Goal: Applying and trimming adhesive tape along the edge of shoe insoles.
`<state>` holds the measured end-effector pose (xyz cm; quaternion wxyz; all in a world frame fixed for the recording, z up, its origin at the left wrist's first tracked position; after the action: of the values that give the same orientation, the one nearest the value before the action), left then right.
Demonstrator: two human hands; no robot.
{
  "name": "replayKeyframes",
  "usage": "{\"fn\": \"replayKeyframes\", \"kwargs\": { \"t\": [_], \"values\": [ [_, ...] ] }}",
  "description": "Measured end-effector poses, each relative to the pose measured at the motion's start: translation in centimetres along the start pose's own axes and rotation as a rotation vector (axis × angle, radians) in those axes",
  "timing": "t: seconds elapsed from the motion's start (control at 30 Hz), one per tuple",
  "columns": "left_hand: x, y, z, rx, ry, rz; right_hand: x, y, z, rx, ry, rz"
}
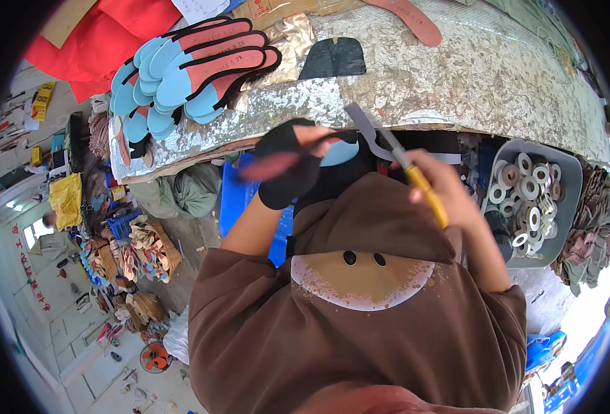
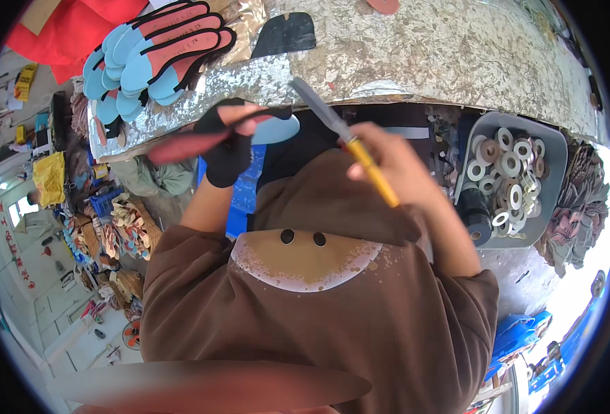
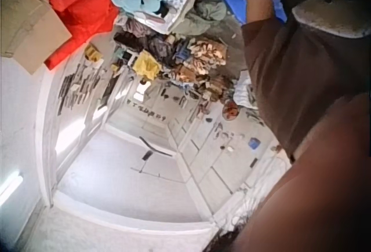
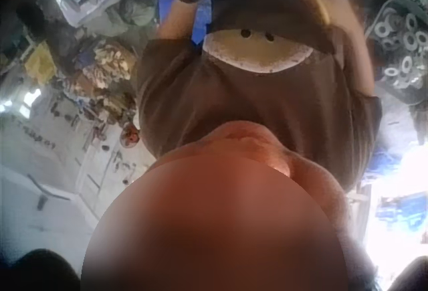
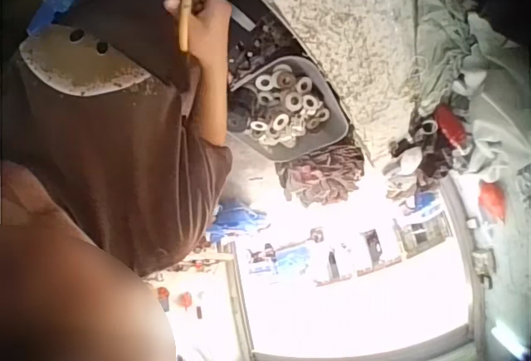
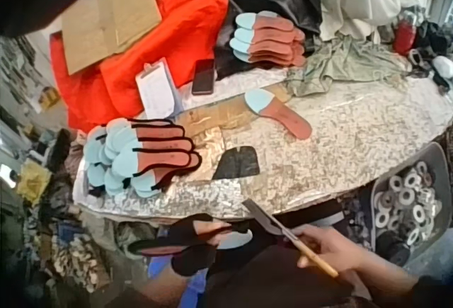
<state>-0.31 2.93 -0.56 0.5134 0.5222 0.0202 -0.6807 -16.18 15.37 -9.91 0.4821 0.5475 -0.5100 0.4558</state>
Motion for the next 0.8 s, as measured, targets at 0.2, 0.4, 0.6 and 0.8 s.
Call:
{"fn": "replayKeyframes", "kwargs": {
  "t": [0.2,0.4,0.6,0.8],
  "values": [
    [5.3,0.7,-2.3,-0.338,0.501,-0.379,6.0,17.8,-1.2,-0.737,-0.034,-1.042],
    [3.4,-3.5,-1.7,-0.114,0.475,-0.258,8.9,3.8,3.2,-0.239,0.351,-0.625],
    [5.3,-4.0,-3.1,-0.080,0.477,-0.203,2.8,-3.0,4.6,0.041,0.155,-0.288],
    [7.4,-3.0,-1.1,-0.240,0.676,-0.949,2.8,-5.1,5.5,-0.081,0.365,-0.454]
  ]
}}
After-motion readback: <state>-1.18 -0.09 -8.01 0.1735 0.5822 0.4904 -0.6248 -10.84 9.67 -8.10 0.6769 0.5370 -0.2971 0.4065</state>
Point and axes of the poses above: each hand's wrist, its own z-axis towards the middle knuckle, its own y-axis out of the back of the hand, x = y × z, the point moved 10 cm from there along z, towards the middle knuckle, and after that the axes turned 1 degree about y, right-handed, at the moved point
